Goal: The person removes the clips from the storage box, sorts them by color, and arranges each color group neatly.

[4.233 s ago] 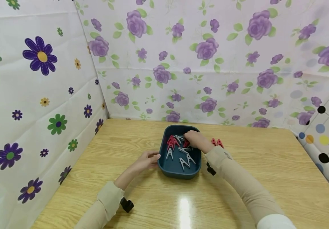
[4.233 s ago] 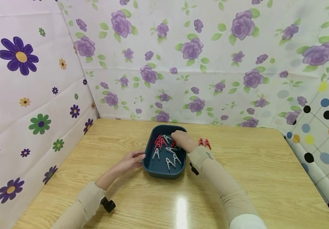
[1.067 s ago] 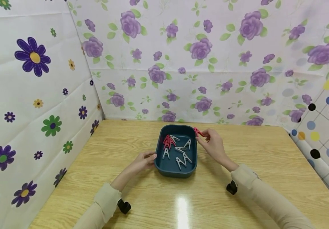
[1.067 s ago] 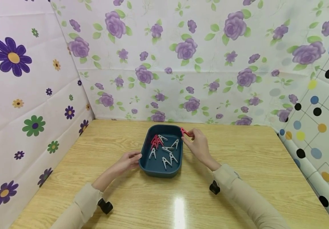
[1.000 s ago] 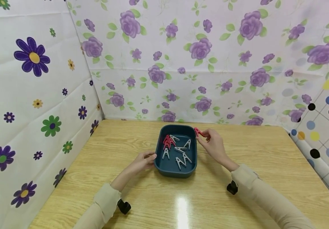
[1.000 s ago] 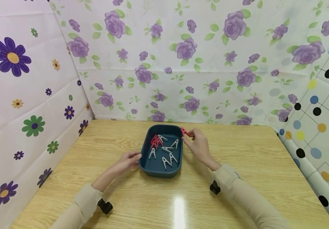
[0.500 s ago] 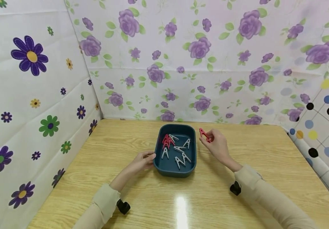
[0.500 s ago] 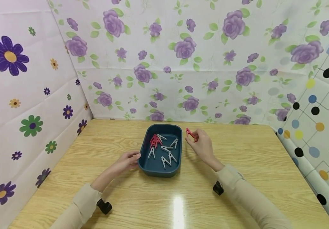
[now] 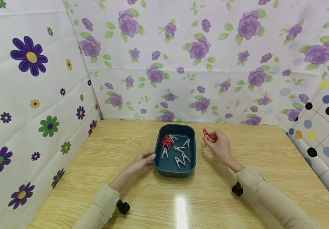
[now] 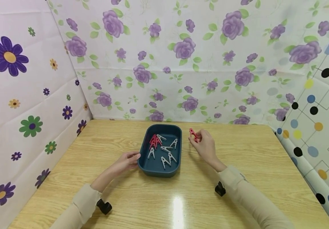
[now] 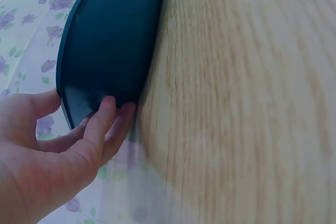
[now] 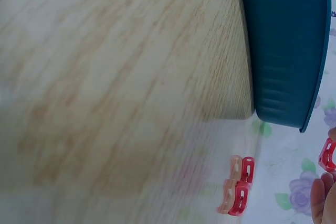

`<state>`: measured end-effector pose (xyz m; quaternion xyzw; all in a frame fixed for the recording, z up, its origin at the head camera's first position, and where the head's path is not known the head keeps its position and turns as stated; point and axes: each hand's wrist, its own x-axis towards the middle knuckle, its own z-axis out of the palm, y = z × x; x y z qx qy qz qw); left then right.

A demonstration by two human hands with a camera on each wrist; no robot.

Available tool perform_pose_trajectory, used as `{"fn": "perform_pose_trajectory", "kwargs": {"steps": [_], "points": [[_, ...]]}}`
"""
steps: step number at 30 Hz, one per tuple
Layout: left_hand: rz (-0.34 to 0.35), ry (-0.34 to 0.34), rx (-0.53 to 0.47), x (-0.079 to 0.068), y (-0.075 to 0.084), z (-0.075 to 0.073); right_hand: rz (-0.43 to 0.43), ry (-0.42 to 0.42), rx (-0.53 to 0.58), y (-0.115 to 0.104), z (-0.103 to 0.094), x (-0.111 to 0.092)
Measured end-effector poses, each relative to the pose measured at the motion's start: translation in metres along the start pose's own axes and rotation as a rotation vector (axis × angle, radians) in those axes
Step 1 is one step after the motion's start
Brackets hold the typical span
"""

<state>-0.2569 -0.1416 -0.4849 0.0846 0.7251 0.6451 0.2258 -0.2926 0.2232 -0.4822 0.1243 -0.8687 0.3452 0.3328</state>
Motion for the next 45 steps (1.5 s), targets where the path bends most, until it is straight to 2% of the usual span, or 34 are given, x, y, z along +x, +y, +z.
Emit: {"fn": "perform_pose_trajectory", "kwargs": {"steps": [9, 19, 28, 45], "points": [[0.025, -0.024, -0.013, 0.001, 0.000, 0.000, 0.025, 0.004, -0.019, 0.009, -0.004, -0.002], [0.007, 0.007, 0.001, 0.001, -0.001, 0.000, 0.017, -0.010, -0.039, 0.013, -0.013, -0.003], [0.007, -0.015, -0.002, 0.001, -0.002, -0.002, 0.012, -0.022, -0.063, 0.019, -0.018, -0.003], [0.017, -0.019, 0.016, -0.001, 0.000, 0.000, 0.101, -0.044, -0.116, 0.028, -0.031, -0.002]]}}
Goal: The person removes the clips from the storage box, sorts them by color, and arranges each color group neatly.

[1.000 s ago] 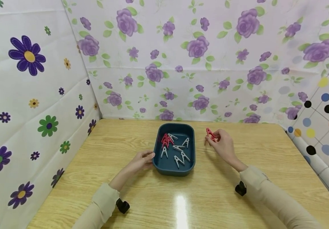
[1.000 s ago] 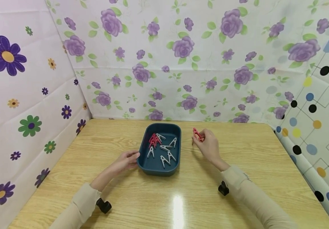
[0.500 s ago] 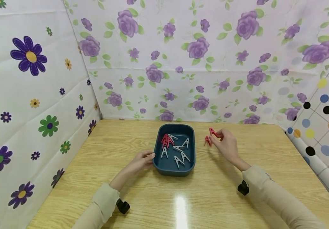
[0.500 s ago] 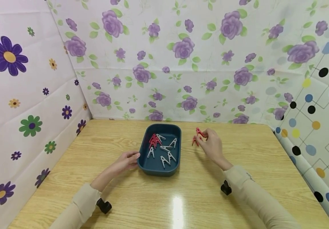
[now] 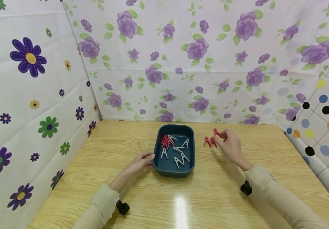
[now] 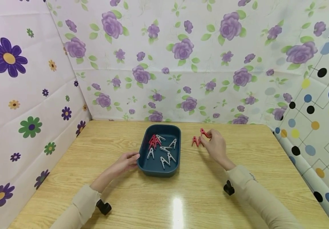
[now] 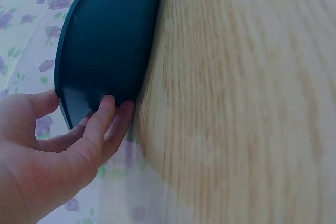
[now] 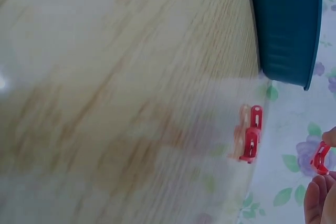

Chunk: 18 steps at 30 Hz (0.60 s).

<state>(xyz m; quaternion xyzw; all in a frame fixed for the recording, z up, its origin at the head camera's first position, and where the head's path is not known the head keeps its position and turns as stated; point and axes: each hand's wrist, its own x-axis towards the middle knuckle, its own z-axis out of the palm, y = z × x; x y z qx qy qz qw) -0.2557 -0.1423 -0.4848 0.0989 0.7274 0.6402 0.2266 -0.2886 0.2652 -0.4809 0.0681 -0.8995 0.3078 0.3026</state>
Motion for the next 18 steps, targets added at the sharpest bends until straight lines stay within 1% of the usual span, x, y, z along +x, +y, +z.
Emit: {"fn": "perform_pose_trajectory", "kwargs": {"steps": [8, 13, 18], "points": [[-0.022, 0.020, -0.008, 0.0001, -0.0013, 0.0001, 0.082, -0.041, -0.072, 0.0056, -0.0040, -0.0025], [-0.012, 0.021, -0.004, 0.0007, -0.0015, 0.0000, 0.114, -0.073, -0.087, 0.0061, -0.0061, -0.0032], [-0.019, 0.031, 0.001, 0.0007, -0.0010, 0.0011, 0.149, -0.119, -0.093, 0.0090, -0.0054, -0.0037]]}}
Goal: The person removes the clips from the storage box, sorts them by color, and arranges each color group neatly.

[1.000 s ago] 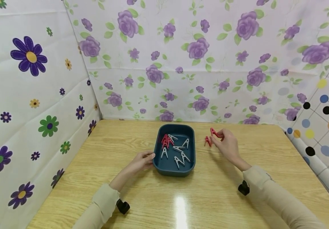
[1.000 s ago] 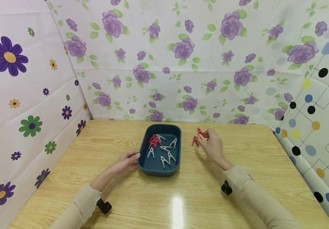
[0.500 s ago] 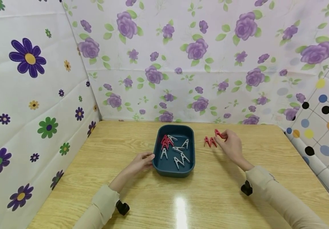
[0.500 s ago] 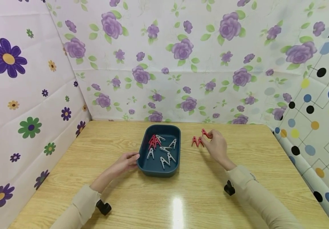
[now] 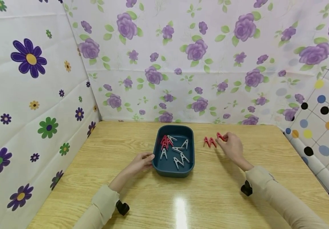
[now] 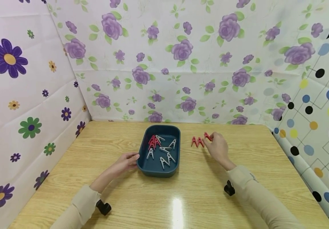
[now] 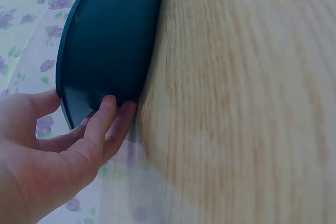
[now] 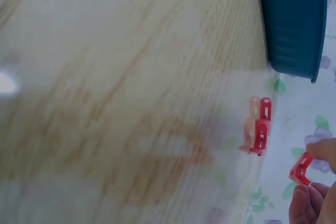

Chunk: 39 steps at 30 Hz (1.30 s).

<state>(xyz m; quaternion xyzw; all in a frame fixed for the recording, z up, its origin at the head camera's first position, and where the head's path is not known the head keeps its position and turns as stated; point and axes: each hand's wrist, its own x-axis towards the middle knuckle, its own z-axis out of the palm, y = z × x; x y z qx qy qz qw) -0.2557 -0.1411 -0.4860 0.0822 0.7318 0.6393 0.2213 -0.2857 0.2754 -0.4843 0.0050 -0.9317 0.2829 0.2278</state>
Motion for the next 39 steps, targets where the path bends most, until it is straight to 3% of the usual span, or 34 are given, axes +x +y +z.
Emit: {"fn": "perform_pose_trajectory", "kwargs": {"steps": [9, 17, 29, 39], "points": [[-0.005, -0.007, -0.040, 0.000, 0.000, 0.001, 0.064, -0.104, 0.030, 0.007, 0.005, -0.001], [-0.016, 0.006, -0.053, 0.000, 0.001, 0.001, 0.103, -0.154, 0.007, 0.010, 0.008, -0.001], [-0.002, -0.028, -0.031, 0.001, 0.000, 0.000, 0.161, -0.214, -0.047, 0.014, 0.011, 0.002], [-0.010, -0.008, -0.032, 0.000, 0.000, 0.001, 0.155, -0.253, -0.036, 0.011, 0.009, 0.003]]}}
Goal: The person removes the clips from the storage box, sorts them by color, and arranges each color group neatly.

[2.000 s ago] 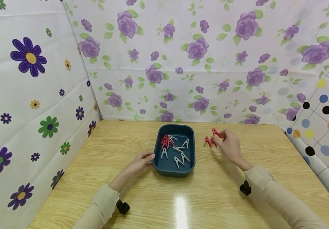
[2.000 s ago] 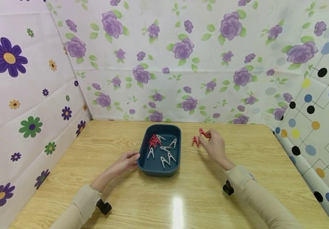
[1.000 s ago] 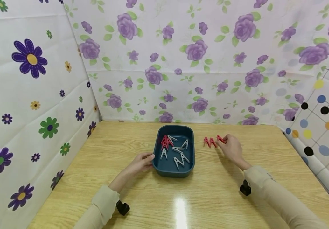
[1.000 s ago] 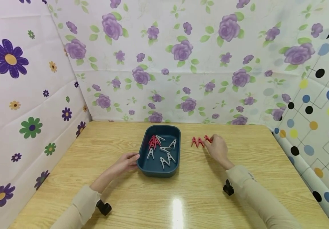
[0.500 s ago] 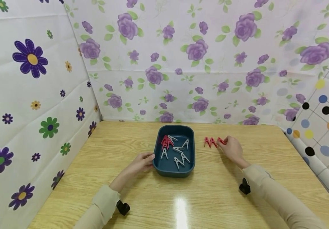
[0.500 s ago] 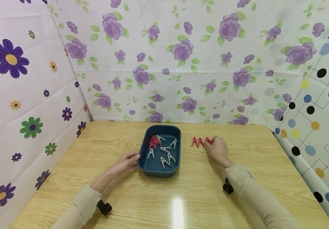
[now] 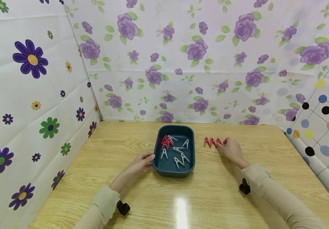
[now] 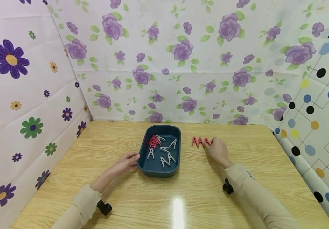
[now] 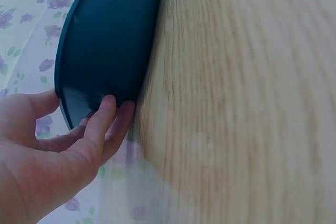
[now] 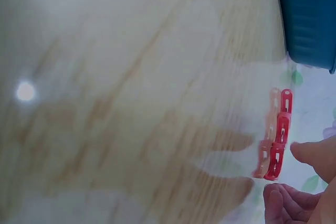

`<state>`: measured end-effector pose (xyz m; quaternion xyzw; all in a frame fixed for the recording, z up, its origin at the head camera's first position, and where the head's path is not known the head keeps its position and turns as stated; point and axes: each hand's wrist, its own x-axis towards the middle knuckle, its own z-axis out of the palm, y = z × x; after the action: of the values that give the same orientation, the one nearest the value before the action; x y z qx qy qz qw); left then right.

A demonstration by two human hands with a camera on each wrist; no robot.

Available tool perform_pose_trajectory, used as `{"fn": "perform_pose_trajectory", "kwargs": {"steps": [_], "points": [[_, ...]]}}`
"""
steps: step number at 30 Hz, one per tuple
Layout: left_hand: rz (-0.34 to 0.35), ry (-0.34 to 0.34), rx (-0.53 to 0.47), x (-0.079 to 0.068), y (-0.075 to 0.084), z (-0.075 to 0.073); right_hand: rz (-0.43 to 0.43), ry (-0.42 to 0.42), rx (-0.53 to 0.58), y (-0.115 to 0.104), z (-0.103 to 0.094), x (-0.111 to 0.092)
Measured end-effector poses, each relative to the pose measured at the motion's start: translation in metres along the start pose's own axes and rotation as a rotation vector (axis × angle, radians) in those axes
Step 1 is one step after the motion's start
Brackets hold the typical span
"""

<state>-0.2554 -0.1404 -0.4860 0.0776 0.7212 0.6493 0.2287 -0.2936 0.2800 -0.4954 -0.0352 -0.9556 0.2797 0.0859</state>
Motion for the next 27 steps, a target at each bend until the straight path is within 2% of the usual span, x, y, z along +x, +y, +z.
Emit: {"fn": "perform_pose_trajectory", "kwargs": {"steps": [9, 15, 27], "points": [[-0.005, 0.010, 0.003, 0.001, -0.001, 0.000, -0.032, 0.039, 0.042, -0.002, -0.005, 0.001], [-0.012, 0.021, 0.002, 0.000, 0.001, 0.001, -0.067, 0.101, 0.041, -0.007, -0.005, 0.004], [-0.018, 0.037, 0.007, -0.001, 0.003, 0.004, -0.189, 0.144, 0.089, -0.029, -0.001, 0.004]]}}
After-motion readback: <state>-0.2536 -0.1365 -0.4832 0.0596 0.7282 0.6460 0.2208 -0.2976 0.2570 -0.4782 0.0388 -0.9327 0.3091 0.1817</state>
